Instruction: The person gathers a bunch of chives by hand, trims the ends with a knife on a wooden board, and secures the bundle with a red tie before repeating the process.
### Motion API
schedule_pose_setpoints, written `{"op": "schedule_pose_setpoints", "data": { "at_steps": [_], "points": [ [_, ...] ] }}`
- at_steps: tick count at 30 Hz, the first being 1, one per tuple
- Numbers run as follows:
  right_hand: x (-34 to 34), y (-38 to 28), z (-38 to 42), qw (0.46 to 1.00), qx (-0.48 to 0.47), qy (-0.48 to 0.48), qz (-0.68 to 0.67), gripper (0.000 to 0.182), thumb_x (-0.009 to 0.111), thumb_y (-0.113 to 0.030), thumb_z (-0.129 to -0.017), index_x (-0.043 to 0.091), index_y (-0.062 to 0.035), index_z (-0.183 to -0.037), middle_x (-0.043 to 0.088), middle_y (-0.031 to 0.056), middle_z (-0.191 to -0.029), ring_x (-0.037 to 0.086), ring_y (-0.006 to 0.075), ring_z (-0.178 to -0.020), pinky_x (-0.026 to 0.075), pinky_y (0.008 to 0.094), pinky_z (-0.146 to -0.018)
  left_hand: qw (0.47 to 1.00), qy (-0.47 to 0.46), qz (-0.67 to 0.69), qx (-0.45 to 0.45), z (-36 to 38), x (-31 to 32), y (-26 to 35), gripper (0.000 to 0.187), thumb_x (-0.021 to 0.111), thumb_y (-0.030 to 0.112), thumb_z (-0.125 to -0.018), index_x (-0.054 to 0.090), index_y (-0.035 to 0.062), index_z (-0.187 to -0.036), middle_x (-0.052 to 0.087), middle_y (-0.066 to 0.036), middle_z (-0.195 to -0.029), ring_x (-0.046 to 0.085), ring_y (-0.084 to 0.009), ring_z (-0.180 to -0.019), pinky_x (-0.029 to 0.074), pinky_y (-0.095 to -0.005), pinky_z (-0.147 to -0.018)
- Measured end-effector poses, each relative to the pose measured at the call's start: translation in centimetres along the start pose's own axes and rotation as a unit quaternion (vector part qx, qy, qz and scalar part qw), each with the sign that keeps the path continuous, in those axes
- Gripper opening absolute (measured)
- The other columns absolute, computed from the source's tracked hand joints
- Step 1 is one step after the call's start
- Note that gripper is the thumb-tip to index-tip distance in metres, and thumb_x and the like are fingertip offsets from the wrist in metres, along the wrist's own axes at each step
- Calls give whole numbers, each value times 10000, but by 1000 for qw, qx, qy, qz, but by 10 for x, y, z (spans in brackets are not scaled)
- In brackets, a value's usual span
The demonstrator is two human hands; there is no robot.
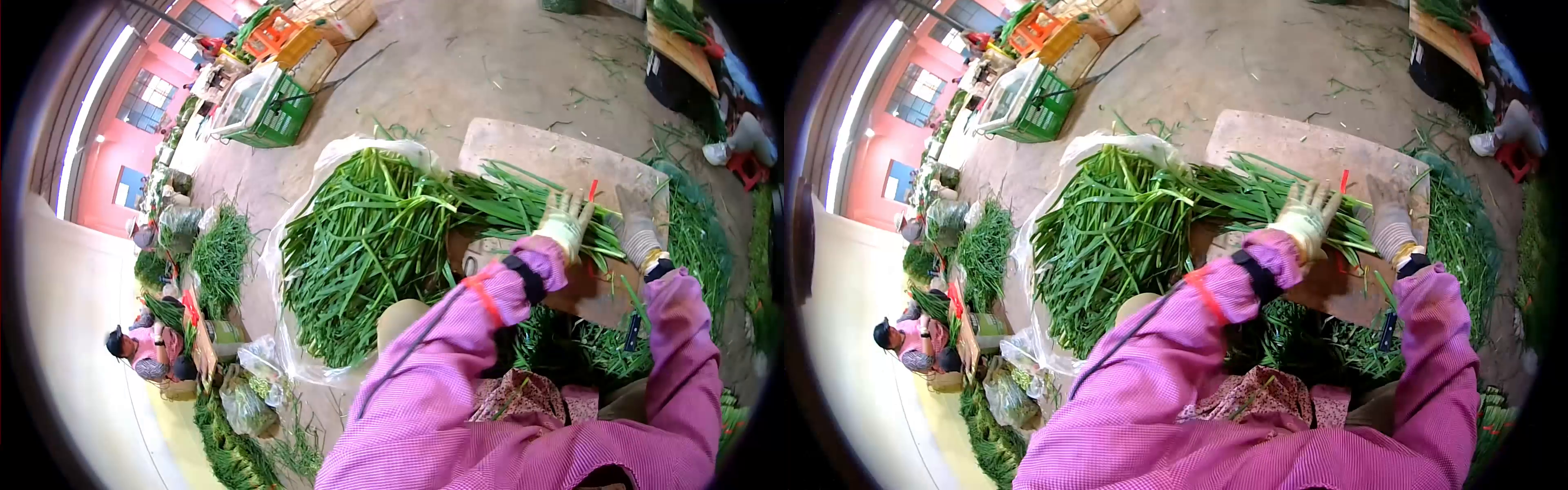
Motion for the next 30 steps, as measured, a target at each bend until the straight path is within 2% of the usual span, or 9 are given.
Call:
{"op": "schedule_pose_setpoints", "data": {
  "at_steps": [4, 5, 8, 11, 13, 18, 22, 25, 30],
  "points": [
    [-68, -56, -1, 979, 87, 35, -184, 387, 566, -292, -907, 598, -27, -1187, 658, 197, -1079, 614, 378, -1007, 471, 418, -897, 982, 98, 143, -70, 109, -66, -60, 522, 654, 354, -845, 544, 92, -1282, 581, -150, -1263, 581, -272, -1139, 465, -355, -959],
    [-63, -72, -2, 968, 29, 79, -237, 302, 582, -265, -907, 650, -22, -1074, 690, 174, -944, 659, 326, -873, 503, 383, -809, 948, 248, 164, -114, 150, -75, -81, 356, 632, 305, -864, 625, 85, -1143, 665, -120, -1059, 657, -278, -924, 527, -341, -801],
    [-70, -148, 3, 926, 18, -48, -374, 301, 574, -268, -924, 653, -17, -1070, 697, 139, -933, 658, 235, -835, 502, 335, -765, 839, 372, 281, -281, 252, -62, -151, 219, 661, 228, -862, 678, 74, -1017, 692, -122, -900, 664, -246, -794, 513, -335, -724],
    [-72, -237, -4, 919, -41, -145, -365, 320, 536, -287, -922, 662, -31, -1066, 708, 122, -923, 675, 216, -826, 524, 343, -737, 799, 339, 303, -394, 314, -14, -182, 225, 659, 233, -862, 677, 56, -1000, 700, -107, -872, 658, -222, -757, 508, -320, -718],
    [-66, -283, -8, 842, -24, -238, -483, 363, 498, -327, -921, 653, -31, -1064, 696, 146, -953, 668, 266, -870, 513, 359, -784, 786, 270, 332, -446, 329, -1, -175, 258, 661, 264, -864, 679, 40, -990, 701, -93, -850, 654, -215, -750, 503, -318, -715],
    [-103, -330, -42, 969, 72, -97, -216, 577, 588, -489, -865, 518, -128, -1310, 654, 176, -1121, 641, 330, -1009, 490, 383, -874, 804, 250, 231, -488, 309, 43, -192, 430, 724, 373, -805, 623, 39, -1055, 680, -105, -932, 654, -241, -815, 514, -351, -726],
    [-107, -334, -84, 954, 129, -142, -229, 805, 631, -598, -786, 409, -167, -1428, 578, 158, -1296, 578, 341, -1149, 435, 390, -981, 789, 279, 123, -534, 298, 25, -185, 502, 734, 368, -795, 530, 71, -1145, 611, -127, -1045, 636, -294, -882, 522, -398, -720],
    [-94, -337, -112, 960, 79, -137, -232, 654, 492, -623, -854, 564, -120, -1265, 651, 179, -1146, 617, 334, -1092, 463, 431, -934, 813, 383, 88, -429, 280, 13, -183, 517, 748, 301, -779, 494, 79, -1170, 585, -136, -996, 621, -299, -845, 529, -401, -700],
    [-103, -346, -115, 942, 140, -96, -288, 620, 614, -521, -830, 512, -178, -1336, 670, 127, -1120, 636, 294, -1047, 466, 357, -949, 880, 342, 57, -325, 210, 2, -163, 830, 781, 382, -719, 379, 25, -1351, 534, -166, -1256, 525, -317, -1137, 427, -443, -940]
  ]
}}
Point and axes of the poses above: each hand's wrist, its own z-axis away from the middle knuckle, its own x-axis out of the palm, y = z × x, the point moved 2 cm from there along -z, towards the middle knuckle
